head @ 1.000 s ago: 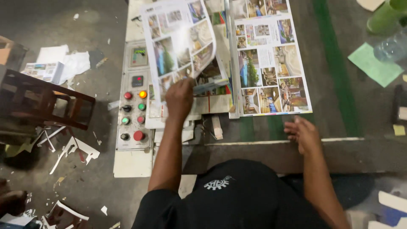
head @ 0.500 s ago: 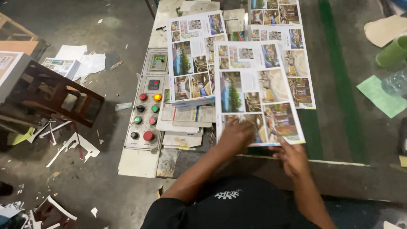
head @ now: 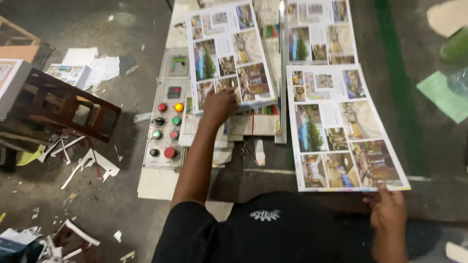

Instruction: The person sorts through a stack of printed sheets featuring multiple images, flipping pages and separating them into piles on a work surface. The person handles the sheets by hand, moving them from one side to the other.

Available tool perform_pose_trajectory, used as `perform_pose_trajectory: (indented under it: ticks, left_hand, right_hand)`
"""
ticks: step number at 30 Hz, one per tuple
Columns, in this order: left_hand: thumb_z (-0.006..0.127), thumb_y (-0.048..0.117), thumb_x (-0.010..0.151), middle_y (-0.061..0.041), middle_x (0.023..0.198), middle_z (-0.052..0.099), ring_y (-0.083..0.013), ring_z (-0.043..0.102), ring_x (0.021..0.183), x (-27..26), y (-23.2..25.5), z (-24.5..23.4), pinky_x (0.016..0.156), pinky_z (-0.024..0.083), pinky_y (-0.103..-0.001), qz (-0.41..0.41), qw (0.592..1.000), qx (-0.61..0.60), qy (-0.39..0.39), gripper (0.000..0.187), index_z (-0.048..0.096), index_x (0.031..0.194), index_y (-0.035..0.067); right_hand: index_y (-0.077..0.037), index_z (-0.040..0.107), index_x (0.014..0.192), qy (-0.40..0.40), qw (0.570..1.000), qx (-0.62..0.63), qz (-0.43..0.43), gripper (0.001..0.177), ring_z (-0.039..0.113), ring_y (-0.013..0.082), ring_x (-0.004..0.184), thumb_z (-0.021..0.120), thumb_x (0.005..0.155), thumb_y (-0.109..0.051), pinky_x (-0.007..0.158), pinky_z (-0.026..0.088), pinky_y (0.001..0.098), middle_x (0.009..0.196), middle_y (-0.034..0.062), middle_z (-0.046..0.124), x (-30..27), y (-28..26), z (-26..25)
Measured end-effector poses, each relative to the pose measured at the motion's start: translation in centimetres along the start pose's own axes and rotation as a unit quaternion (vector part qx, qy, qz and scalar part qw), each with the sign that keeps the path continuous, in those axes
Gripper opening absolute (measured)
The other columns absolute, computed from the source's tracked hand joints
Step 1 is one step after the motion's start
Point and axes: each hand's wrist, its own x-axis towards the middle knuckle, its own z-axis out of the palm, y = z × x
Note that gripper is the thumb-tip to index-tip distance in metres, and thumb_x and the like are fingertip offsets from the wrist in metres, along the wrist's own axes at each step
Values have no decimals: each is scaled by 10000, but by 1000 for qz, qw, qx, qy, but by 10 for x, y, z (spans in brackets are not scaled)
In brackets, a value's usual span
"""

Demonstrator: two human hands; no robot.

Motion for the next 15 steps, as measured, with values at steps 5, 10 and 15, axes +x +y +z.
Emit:
perform_pose_trajectory:
  ticks: [5, 10, 15]
  left_hand:
    - [769, 341, 822, -157, 739, 708, -397, 683, 694, 14, -13, -24, 613, 520, -524, -1, 994, -66, -85, 230, 756, 776, 116]
    - [715, 215, 890, -157, 825, 720, -395, 686, 749, 15, -8, -44, 671, 532, -506, 22, 996, -90, -6, 98, 749, 894, 123]
    - [687, 127, 981, -125, 749, 684, -361, 660, 684, 8, 27, -72, 636, 511, -498, 23, 978, 0, 206, 59, 684, 925, 107]
  right_hand:
    - [-107, 584, 1381, 6, 1000, -10, 15, 272, 685, 167, 813, 593, 1118, -173, 607, 560, 300, 1102, 44, 698, -12, 9, -30]
    - [-92, 588, 1390, 3, 1000, -15, 16, 273, 683, 158, 795, 585, 1125, -159, 597, 559, 292, 1084, 56, 703, -22, 13, -32]
    - [-85, 576, 1363, -15, 999, -18, 31, 261, 704, 173, 786, 590, 1116, -168, 590, 554, 293, 1056, 71, 712, -19, 13, -5]
